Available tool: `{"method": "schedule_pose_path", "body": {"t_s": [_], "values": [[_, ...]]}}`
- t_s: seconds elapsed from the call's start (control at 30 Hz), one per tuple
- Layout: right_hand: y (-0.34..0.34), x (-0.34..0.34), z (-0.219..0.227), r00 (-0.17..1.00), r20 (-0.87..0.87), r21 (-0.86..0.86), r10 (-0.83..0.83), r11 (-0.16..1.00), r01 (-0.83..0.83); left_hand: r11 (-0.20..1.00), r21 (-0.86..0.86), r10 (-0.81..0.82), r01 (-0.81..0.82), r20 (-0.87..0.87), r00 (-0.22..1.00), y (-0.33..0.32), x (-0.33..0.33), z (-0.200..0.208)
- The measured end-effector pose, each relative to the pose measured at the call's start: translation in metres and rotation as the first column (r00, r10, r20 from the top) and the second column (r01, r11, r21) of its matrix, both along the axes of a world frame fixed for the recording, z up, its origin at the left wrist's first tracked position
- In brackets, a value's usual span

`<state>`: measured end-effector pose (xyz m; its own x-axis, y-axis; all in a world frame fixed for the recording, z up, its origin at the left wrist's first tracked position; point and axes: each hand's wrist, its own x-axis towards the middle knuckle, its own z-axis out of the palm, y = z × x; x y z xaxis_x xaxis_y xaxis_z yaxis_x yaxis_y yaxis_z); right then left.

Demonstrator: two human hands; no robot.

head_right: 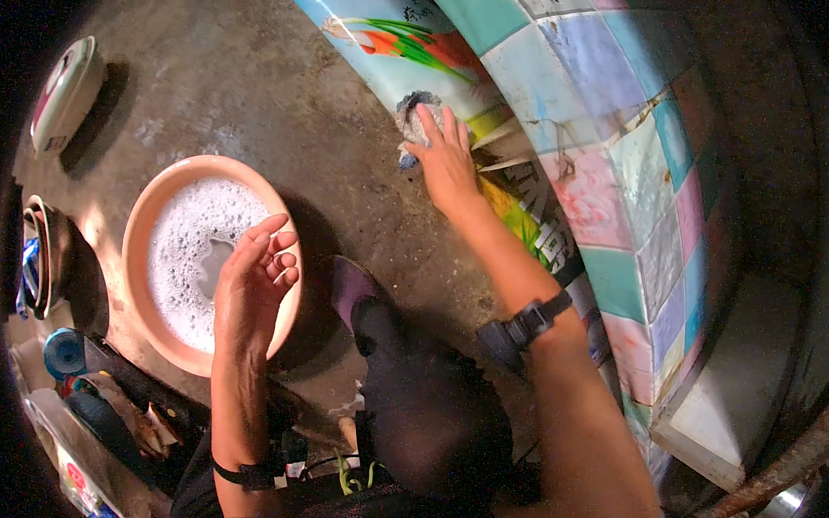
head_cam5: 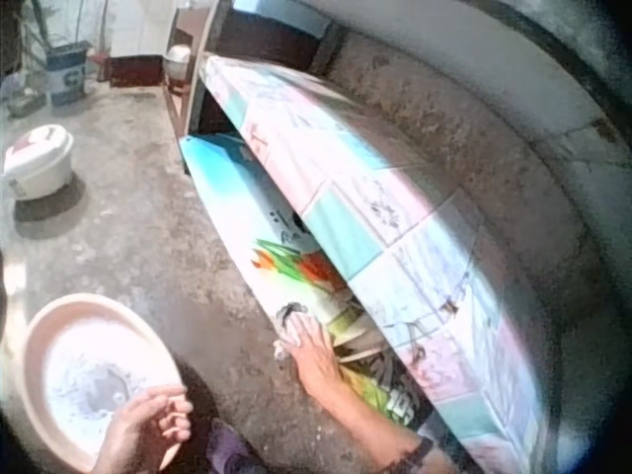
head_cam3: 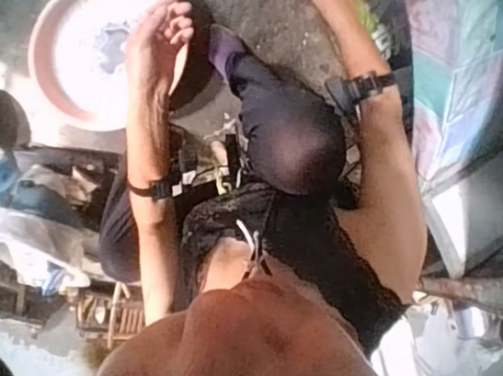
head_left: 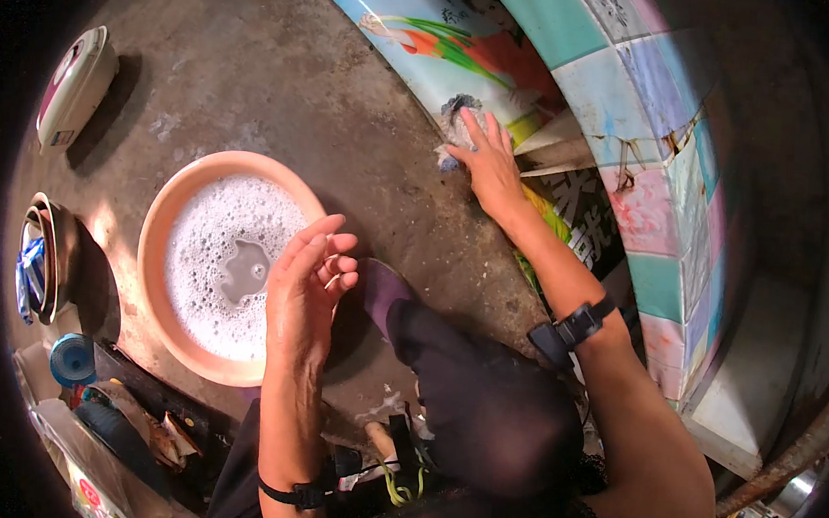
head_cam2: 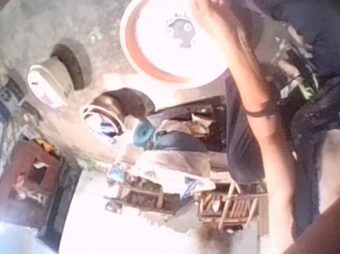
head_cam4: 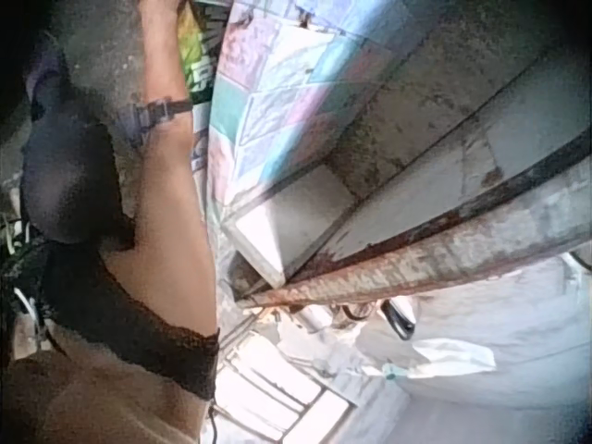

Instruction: Wipe a dirty tiled shelf with a damp cloth.

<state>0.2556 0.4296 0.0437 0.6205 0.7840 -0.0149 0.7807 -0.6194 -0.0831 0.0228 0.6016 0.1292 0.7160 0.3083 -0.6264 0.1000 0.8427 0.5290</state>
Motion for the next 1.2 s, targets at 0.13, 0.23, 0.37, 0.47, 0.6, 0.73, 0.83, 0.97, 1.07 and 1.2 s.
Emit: {"method": "schedule_pose_path", "body": {"t_s": [0.13,0.23,0.37,0.47,0.6,0.73,0.83,0.97,1.07,1.2], "values": [[0.033,0.026,-0.009,0.993,0.099,0.067,0.064,0.995,-0.071,1.000,-0.016,-0.024,0.023,-0.014,1.000,0.000,0.001,-0.003],[0.068,0.055,-0.019,0.987,0.119,0.038,0.109,0.993,-0.114,0.999,-0.039,-0.024,0.024,0.002,1.000,0.004,-0.001,-0.006],[0.088,0.063,-0.013,0.999,-0.047,0.099,0.013,0.995,-0.009,0.999,-0.035,0.020,-0.018,0.066,0.998,0.011,-0.003,0.001],[0.054,0.051,-0.014,0.995,0.023,0.051,0.092,0.994,-0.094,1.000,0.000,0.022,-0.022,0.037,0.999,0.013,-0.004,0.006],[0.001,0.013,0.000,0.997,-0.011,0.073,0.076,0.994,-0.075,1.000,0.005,0.015,-0.015,0.046,0.999,0.011,-0.008,0.006],[-0.010,-0.006,0.006,0.996,0.029,-0.066,0.080,0.995,-0.078,1.000,0.003,-0.002,0.002,0.017,1.000,0.004,-0.008,0.006],[0.000,0.005,-0.002,0.991,0.085,-0.052,0.104,0.994,-0.100,0.999,-0.027,-0.019,0.020,0.008,1.000,-0.002,-0.006,-0.001],[0.043,0.025,-0.012,0.984,0.151,0.020,0.090,0.995,-0.094,0.998,-0.024,-0.057,0.057,-0.006,0.998,-0.004,-0.004,-0.005],[0.061,0.053,-0.012,0.990,0.125,0.061,0.062,0.996,-0.070,0.998,-0.027,-0.058,0.058,0.009,0.998,-0.005,0.002,-0.004],[0.083,0.087,0.015,0.912,-0.389,0.454,0.127,0.888,0.070,1.000,0.008,-0.012,0.012,-0.010,1.000,0.005,-0.001,0.001]]}}
